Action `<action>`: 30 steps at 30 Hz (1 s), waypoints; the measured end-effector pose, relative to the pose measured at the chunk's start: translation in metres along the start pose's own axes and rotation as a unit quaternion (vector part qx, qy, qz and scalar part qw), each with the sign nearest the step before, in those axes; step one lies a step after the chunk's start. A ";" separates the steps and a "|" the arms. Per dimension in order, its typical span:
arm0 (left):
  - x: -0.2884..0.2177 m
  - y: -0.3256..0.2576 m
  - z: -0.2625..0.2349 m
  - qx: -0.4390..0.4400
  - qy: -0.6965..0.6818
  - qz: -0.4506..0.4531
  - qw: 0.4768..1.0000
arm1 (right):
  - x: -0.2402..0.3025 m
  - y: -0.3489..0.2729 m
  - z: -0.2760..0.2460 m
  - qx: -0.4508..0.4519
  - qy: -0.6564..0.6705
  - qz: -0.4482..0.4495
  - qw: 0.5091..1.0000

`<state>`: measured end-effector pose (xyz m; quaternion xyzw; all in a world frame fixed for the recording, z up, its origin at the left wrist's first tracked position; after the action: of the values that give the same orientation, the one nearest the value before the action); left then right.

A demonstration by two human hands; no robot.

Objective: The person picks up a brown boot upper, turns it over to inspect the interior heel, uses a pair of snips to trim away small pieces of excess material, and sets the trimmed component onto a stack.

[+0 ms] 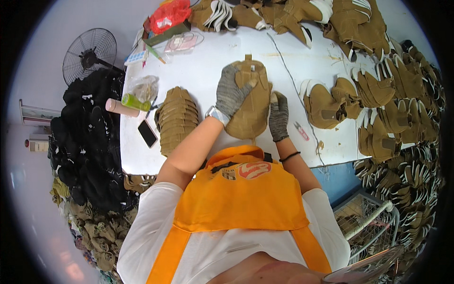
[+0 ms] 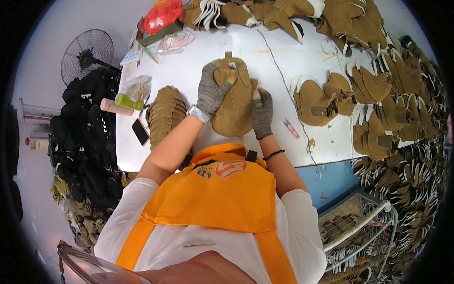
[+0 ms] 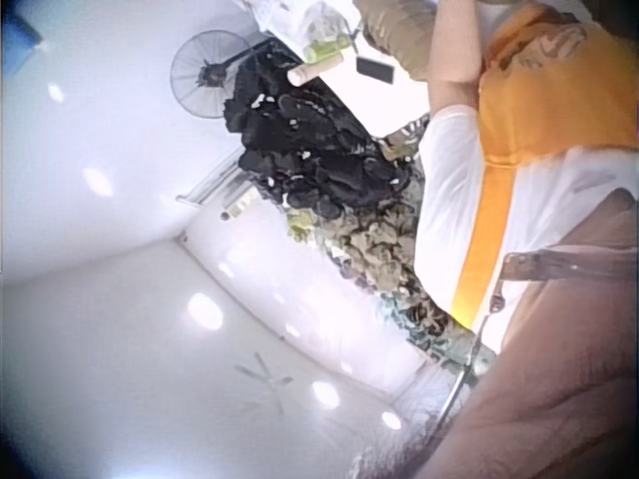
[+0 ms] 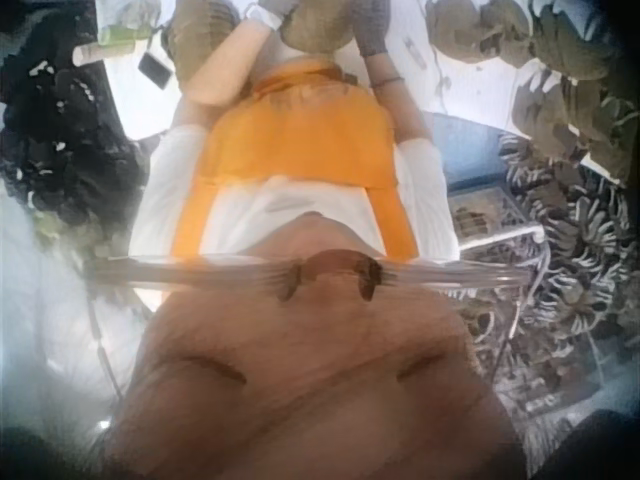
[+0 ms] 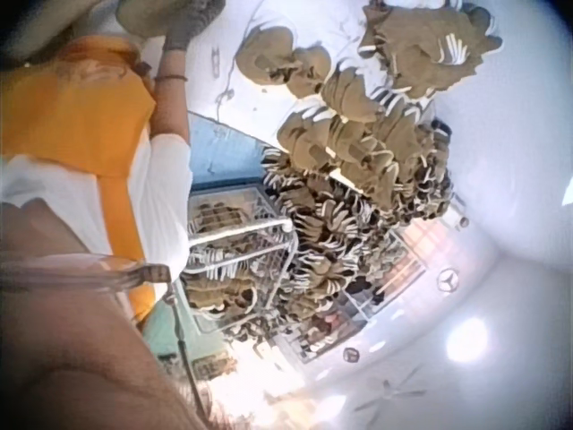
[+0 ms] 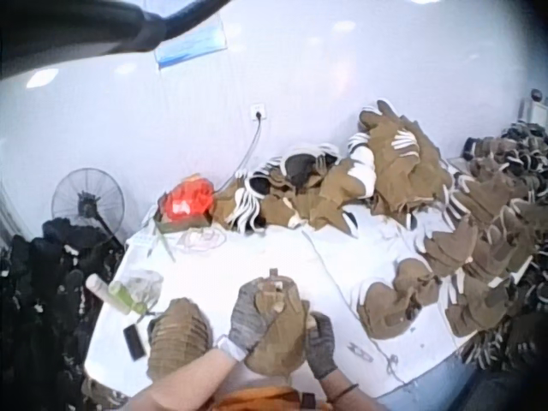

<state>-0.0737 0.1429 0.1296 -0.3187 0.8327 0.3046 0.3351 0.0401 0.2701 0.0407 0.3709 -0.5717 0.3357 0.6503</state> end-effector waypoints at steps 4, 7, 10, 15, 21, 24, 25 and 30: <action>0.005 0.010 0.001 0.015 -0.035 -0.029 0.999 | -0.107 -0.070 -0.053 -0.002 0.140 0.321 0.937; 0.016 0.021 0.005 0.007 -0.055 -0.010 0.998 | -0.098 -0.110 -0.053 0.205 0.126 0.274 0.931; -0.005 0.036 0.000 0.037 -0.050 -0.021 0.998 | -0.117 -0.111 -0.035 0.292 0.125 0.094 0.944; 0.010 0.061 0.002 0.064 -0.036 -0.006 0.997 | -0.087 -0.093 -0.011 0.117 0.334 0.319 0.879; -0.007 0.055 0.000 0.099 -0.091 -0.006 0.991 | -0.102 -0.083 -0.008 0.005 0.297 0.454 0.840; 0.004 0.051 -0.001 0.117 -0.129 0.006 0.985 | -0.100 -0.084 0.002 -0.010 0.342 0.427 0.837; 0.007 0.050 -0.001 0.122 -0.148 0.010 0.981 | -0.104 -0.082 0.000 -0.008 0.345 0.436 0.831; 0.003 0.055 -0.013 0.132 -0.077 -0.051 0.987 | -0.114 -0.081 0.004 0.025 0.446 0.415 0.793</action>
<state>-0.1206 0.1662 0.1508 -0.2894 0.8199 0.1986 0.4522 0.0936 0.2248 -0.0804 -0.0766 -0.3086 0.7155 0.6220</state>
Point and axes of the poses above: each hand's wrist, its own y-axis towards the middle knuckle, its own z-axis out of the palm, x = y × z, the point moved 2 cm from there along y, towards the middle knuckle, and after that the axes turned 15 degrees about x, right-handed, at the moved point
